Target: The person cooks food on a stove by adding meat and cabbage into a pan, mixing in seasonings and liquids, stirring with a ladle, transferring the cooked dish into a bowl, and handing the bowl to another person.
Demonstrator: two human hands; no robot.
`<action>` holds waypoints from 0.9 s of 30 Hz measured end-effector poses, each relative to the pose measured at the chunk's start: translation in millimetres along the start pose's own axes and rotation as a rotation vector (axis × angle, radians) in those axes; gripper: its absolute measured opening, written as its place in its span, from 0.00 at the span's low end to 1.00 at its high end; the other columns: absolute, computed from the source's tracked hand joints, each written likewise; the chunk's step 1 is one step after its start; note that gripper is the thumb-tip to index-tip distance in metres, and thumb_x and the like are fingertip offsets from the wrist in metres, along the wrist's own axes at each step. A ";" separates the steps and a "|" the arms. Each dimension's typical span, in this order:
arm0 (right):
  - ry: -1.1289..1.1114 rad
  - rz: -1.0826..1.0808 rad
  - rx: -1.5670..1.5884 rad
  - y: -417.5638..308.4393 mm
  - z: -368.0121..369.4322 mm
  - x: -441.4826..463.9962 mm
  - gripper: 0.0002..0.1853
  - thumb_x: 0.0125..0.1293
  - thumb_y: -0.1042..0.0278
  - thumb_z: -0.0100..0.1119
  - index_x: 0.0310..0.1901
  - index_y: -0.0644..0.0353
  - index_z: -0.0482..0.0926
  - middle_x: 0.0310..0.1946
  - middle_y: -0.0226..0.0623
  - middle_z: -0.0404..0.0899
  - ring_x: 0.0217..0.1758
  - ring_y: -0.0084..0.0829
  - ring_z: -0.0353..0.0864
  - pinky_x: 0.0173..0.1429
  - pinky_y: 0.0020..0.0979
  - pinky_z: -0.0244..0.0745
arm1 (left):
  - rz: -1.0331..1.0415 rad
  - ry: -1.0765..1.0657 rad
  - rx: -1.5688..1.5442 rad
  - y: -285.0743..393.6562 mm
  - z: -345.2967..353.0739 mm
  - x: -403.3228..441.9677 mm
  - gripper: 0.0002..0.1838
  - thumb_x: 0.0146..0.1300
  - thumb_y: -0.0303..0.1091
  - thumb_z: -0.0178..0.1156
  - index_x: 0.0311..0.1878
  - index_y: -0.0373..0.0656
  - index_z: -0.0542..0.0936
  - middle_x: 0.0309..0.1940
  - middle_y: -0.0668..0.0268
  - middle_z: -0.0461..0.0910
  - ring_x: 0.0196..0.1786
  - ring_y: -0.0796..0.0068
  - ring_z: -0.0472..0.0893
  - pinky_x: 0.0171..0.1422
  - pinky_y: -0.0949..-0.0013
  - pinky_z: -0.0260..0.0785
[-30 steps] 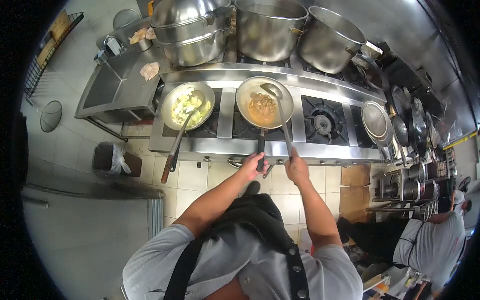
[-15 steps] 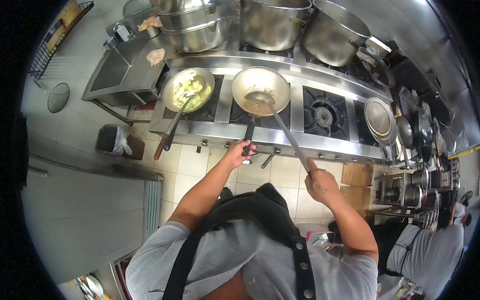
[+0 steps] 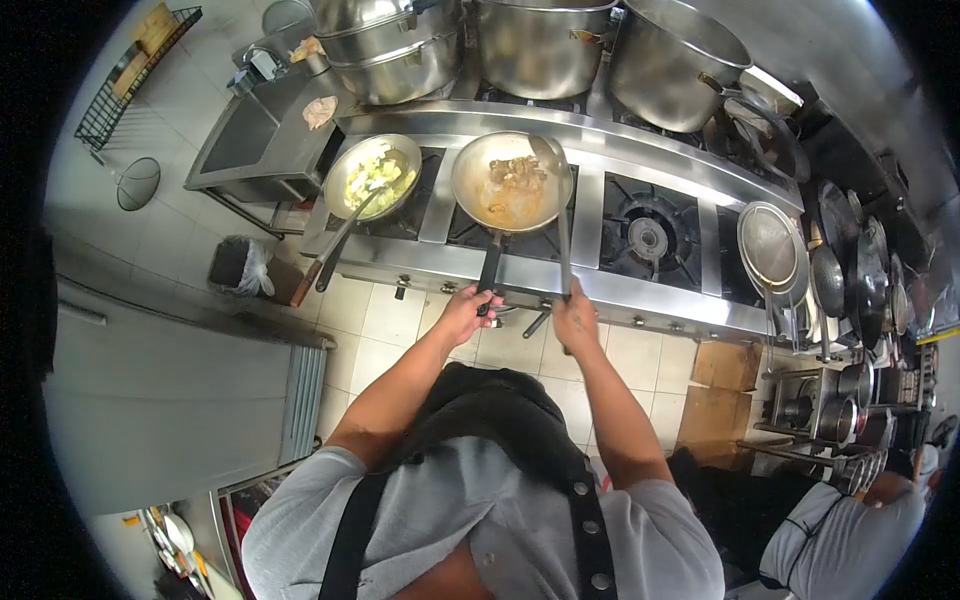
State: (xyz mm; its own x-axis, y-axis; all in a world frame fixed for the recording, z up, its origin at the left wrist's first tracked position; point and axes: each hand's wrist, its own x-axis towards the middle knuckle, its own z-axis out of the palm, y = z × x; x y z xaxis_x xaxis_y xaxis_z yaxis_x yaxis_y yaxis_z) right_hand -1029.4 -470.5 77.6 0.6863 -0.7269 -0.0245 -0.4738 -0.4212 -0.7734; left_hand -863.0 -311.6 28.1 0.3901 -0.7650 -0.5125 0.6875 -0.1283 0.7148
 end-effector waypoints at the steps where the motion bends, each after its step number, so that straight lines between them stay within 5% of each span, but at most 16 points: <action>1: -0.065 0.089 0.112 -8.4 9.2 4.0 0.27 0.57 0.73 0.48 0.61 0.69 0.65 0.24 0.52 0.76 0.29 0.49 0.78 0.37 0.40 0.74 | 0.004 -0.008 0.008 -0.3 0.2 1.5 0.06 0.69 0.34 0.51 0.45 0.44 0.71 0.36 0.65 0.77 0.28 0.78 0.74 0.30 0.72 0.69; 3: -0.192 0.265 0.338 -23.2 24.3 9.0 0.27 0.57 0.73 0.48 0.60 0.68 0.66 0.23 0.50 0.74 0.27 0.47 0.78 0.34 0.38 0.73 | -0.006 -0.015 0.021 7.6 3.3 -1.5 0.07 0.69 0.34 0.50 0.46 0.42 0.71 0.36 0.65 0.77 0.28 0.78 0.73 0.30 0.72 0.69; 4: -0.250 0.295 0.319 -41.7 12.7 4.3 0.25 0.57 0.73 0.49 0.59 0.66 0.66 0.26 0.55 0.76 0.25 0.54 0.76 0.36 0.41 0.75 | -0.013 -0.020 0.030 13.9 2.9 -3.1 0.08 0.69 0.33 0.49 0.47 0.42 0.71 0.37 0.65 0.77 0.28 0.78 0.73 0.30 0.72 0.69; 7: -0.107 -0.250 0.078 -19.6 -3.6 -26.4 0.27 0.55 0.73 0.50 0.60 0.66 0.66 0.25 0.55 0.76 0.24 0.52 0.77 0.35 0.41 0.75 | -0.041 -0.048 0.012 23.9 -6.2 -3.6 0.07 0.69 0.32 0.50 0.46 0.42 0.71 0.37 0.65 0.77 0.29 0.77 0.73 0.30 0.71 0.69; 13: -0.197 -0.090 -0.358 -23.7 -31.1 -61.8 0.30 0.55 0.71 0.53 0.62 0.65 0.65 0.23 0.54 0.78 0.29 0.53 0.80 0.37 0.46 0.75 | -0.087 -0.055 0.018 24.4 -18.6 -1.9 0.08 0.68 0.32 0.51 0.47 0.42 0.71 0.38 0.63 0.77 0.30 0.75 0.75 0.33 0.69 0.72; 17: -0.060 0.060 -0.277 -25.5 -10.9 -41.2 0.30 0.56 0.72 0.53 0.62 0.70 0.63 0.24 0.55 0.78 0.29 0.54 0.79 0.36 0.48 0.74 | -0.088 -0.066 0.034 17.5 -26.0 0.6 0.09 0.68 0.33 0.51 0.48 0.42 0.71 0.39 0.62 0.78 0.33 0.72 0.78 0.36 0.66 0.74; 18: 0.035 -0.055 -0.238 -11.7 1.3 -34.5 0.29 0.57 0.72 0.51 0.62 0.70 0.63 0.20 0.50 0.77 0.21 0.47 0.78 0.29 0.43 0.74 | -0.094 -0.073 0.028 16.9 -27.5 2.4 0.09 0.68 0.32 0.51 0.49 0.42 0.71 0.40 0.62 0.78 0.34 0.72 0.78 0.37 0.65 0.75; 22: -0.170 0.330 0.420 -42.4 18.3 -17.9 0.29 0.57 0.73 0.47 0.64 0.64 0.63 0.18 0.32 0.69 0.11 0.24 0.69 0.16 0.27 0.67 | -0.093 -0.129 0.018 19.7 -31.2 3.8 0.11 0.67 0.32 0.51 0.51 0.41 0.71 0.42 0.60 0.78 0.37 0.70 0.79 0.39 0.63 0.76; 25: -0.273 0.285 0.307 -63.4 0.2 -34.5 0.29 0.58 0.73 0.48 0.64 0.61 0.63 0.17 0.32 0.68 0.12 0.23 0.69 0.17 0.27 0.67 | -0.113 -0.124 0.053 24.2 -33.4 2.8 0.12 0.67 0.31 0.50 0.52 0.41 0.71 0.45 0.59 0.78 0.39 0.68 0.80 0.40 0.63 0.76; 27: -0.235 0.116 0.070 -64.1 -13.2 -59.9 0.29 0.57 0.72 0.50 0.64 0.59 0.64 0.19 0.41 0.73 0.16 0.38 0.75 0.24 0.36 0.72 | -0.108 -0.117 0.062 26.1 -37.6 2.1 0.13 0.67 0.30 0.50 0.54 0.41 0.70 0.46 0.58 0.77 0.41 0.67 0.80 0.41 0.63 0.76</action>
State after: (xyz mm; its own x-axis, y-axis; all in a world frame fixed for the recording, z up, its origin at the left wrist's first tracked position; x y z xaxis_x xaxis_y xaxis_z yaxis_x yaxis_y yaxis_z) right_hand -1047.4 -407.1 137.0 0.7427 -0.6191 -0.2553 -0.5231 -0.2983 -0.7984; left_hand -821.2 -292.8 27.8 0.2393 -0.8122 -0.5320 0.6810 -0.2501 0.6882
